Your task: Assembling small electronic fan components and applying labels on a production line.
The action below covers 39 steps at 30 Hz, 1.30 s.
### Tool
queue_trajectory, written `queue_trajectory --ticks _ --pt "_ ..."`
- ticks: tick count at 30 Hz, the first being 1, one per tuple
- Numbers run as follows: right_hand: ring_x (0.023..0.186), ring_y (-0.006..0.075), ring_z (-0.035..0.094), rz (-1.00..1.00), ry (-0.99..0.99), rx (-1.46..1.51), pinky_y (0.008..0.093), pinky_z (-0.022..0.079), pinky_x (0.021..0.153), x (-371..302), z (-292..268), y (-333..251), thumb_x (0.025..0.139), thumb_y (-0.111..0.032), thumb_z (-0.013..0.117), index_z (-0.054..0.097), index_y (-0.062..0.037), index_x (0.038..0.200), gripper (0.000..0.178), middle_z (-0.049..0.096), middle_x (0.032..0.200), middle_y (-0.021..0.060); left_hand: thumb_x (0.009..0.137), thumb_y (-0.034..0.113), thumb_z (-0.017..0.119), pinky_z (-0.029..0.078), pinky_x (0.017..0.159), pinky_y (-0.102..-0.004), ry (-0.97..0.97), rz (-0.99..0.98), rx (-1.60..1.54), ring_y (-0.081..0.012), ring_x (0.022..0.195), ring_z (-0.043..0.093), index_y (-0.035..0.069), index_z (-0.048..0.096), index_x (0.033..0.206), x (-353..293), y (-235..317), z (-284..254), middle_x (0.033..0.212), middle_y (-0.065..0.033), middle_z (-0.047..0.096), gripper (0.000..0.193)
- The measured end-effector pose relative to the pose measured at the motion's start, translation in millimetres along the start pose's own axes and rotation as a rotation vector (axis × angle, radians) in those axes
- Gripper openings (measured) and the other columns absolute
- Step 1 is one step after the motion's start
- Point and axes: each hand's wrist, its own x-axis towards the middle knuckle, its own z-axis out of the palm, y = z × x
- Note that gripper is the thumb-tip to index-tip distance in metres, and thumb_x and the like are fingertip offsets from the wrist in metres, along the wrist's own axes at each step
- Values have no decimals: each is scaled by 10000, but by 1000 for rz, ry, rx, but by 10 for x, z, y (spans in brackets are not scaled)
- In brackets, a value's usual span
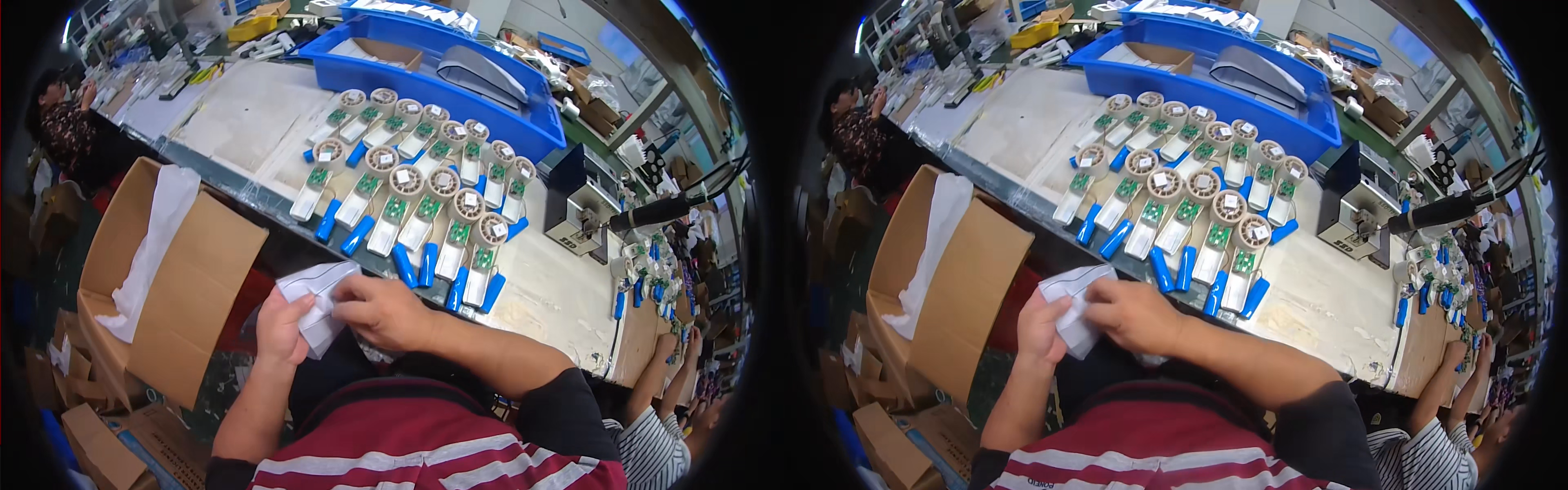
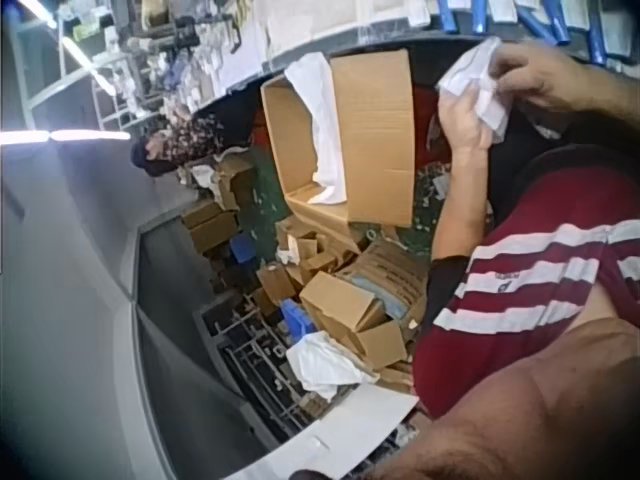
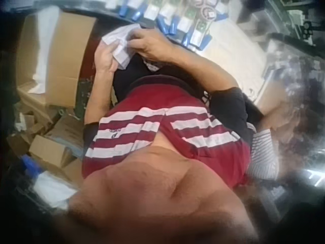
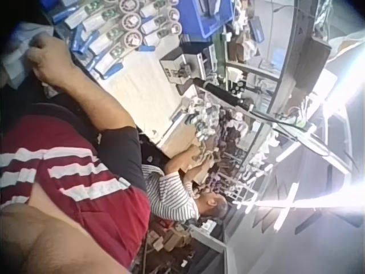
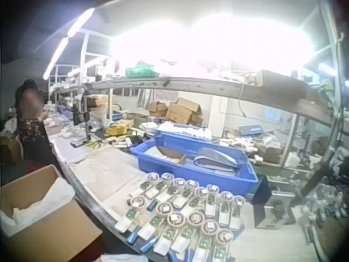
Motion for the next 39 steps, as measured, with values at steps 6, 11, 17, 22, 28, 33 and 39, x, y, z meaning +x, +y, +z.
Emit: queue_trajectory --ticks 6,11,17,22,28,33,39 --pt "839 283 642 -11 176 105 354 532 738 228 -273 127 892 -50 725 719 -101 1049 165 666 1076 75 919 -114 558 577 1013 -407 59 15 1 -343 1129 720 -63 539 1410 62 85 -139 1329 -259 682 493" --pt "734 183 616 574 451 43 323 504 685 1050 -1125 827 894 -129 739 800 -27 936 126 708 859 63 917 -110 569 576 1015 -407 85 16 -3 -349 1129 720 -60 526 1423 28 66 -269 1330 -267 680 510" --pt "675 188 624 846 244 -66 342 538 671 1462 -1229 1956 846 -125 750 816 -10 919 151 739 788 82 913 -110 582 576 1013 -407 84 -7 -49 -346 1130 720 -55 528 1422 75 58 -275 1328 -272 678 514" --pt "716 202 661 934 132 -9 348 568 721 1614 -1102 2071 826 -128 767 824 -19 905 146 756 815 85 911 -113 581 575 1015 -406 140 -12 -61 -345 1130 719 -54 529 1422 38 61 -370 1332 -275 675 517" --pt "738 253 700 962 51 -173 379 587 740 1672 -957 2296 832 -156 766 825 -15 922 177 776 850 116 882 -99 587 571 1031 -461 194 -30 -28 -381 1147 712 -61 526 1432 84 -14 -425 1359 -294 658 554" --pt "781 310 729 978 -9 -413 418 599 771 1685 -890 2231 844 -180 751 820 -15 919 194 786 884 150 880 -92 588 569 1031 -460 190 -36 -27 -379 1143 713 -59 527 1436 86 -22 -425 1354 -291 662 560" --pt "836 369 753 926 -7 -469 466 606 792 1706 -916 1978 879 -100 633 780 87 952 249 776 949 226 898 -106 580 557 1035 -412 175 -40 -58 -352 1146 706 -51 522 1446 27 -7 -421 1345 -267 668 554"
